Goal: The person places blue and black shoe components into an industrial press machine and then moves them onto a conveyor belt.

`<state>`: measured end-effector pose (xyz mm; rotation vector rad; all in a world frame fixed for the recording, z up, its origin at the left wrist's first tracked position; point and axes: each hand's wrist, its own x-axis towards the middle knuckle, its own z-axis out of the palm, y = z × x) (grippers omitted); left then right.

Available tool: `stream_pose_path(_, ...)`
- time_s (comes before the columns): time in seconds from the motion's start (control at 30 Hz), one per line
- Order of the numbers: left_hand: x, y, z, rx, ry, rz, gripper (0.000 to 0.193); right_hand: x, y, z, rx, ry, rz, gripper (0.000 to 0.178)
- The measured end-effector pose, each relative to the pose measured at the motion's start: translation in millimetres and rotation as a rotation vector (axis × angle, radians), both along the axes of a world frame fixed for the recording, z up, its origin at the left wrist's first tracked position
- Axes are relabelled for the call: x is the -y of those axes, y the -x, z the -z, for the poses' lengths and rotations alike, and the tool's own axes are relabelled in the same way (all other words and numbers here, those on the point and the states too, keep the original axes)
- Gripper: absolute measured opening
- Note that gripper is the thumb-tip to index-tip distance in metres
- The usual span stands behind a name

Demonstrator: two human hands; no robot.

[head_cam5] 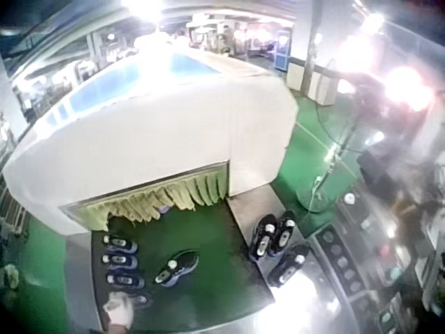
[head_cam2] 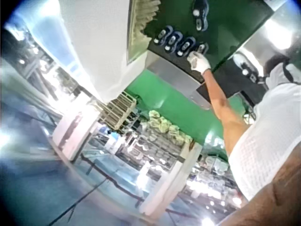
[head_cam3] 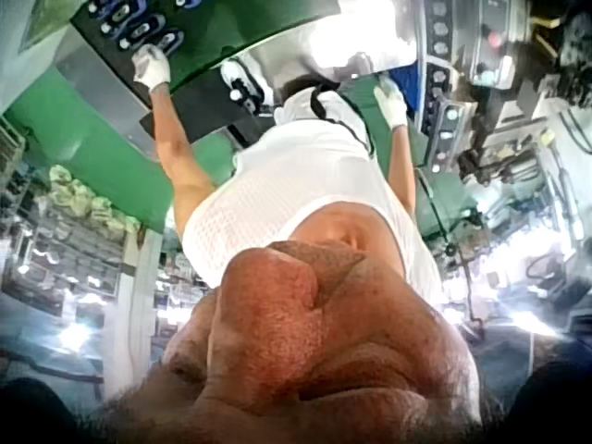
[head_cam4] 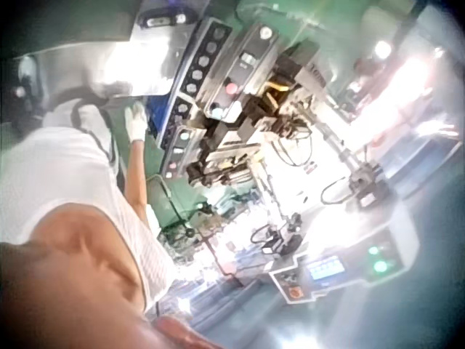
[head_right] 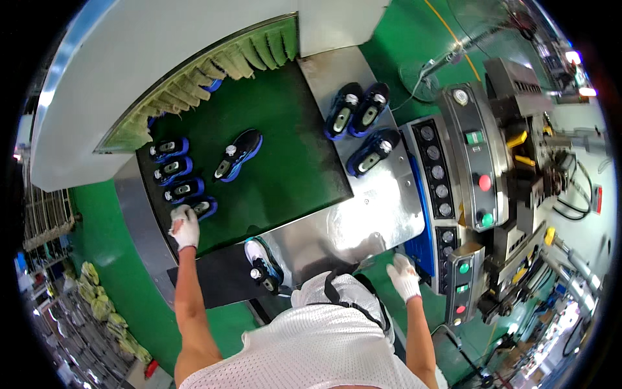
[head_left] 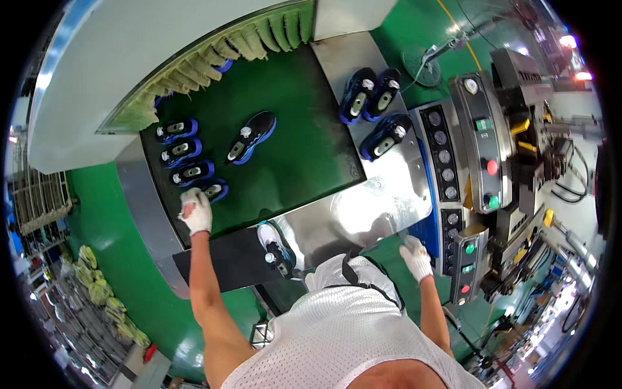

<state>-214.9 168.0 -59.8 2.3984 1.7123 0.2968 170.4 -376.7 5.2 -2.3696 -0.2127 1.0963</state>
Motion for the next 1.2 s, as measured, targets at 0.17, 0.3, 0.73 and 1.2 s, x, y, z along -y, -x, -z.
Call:
stream_pose_path(0.17,103,-148,-83,0.411,0.146,0.553,0.014,-126,11,-83,0.091,-0.089,-0.373,0.069)
stream_pose_path(0.3,227,-295,-140,0.525,0.395,1.096,0.017,-117,7,-99,0.404,-0.319,-0.499,0.076)
stream_pose_path(0.73,583,-572,-302,0.882,0.601,1.807,0.054,220,-10,-195,0.185,-1.094,1.190,0.067)
stream_pose_path(1.2,905,-828,-129,0.253,0.308,1.471,0.075,322,54,-181,0.519,-1.350,1.792,0.060)
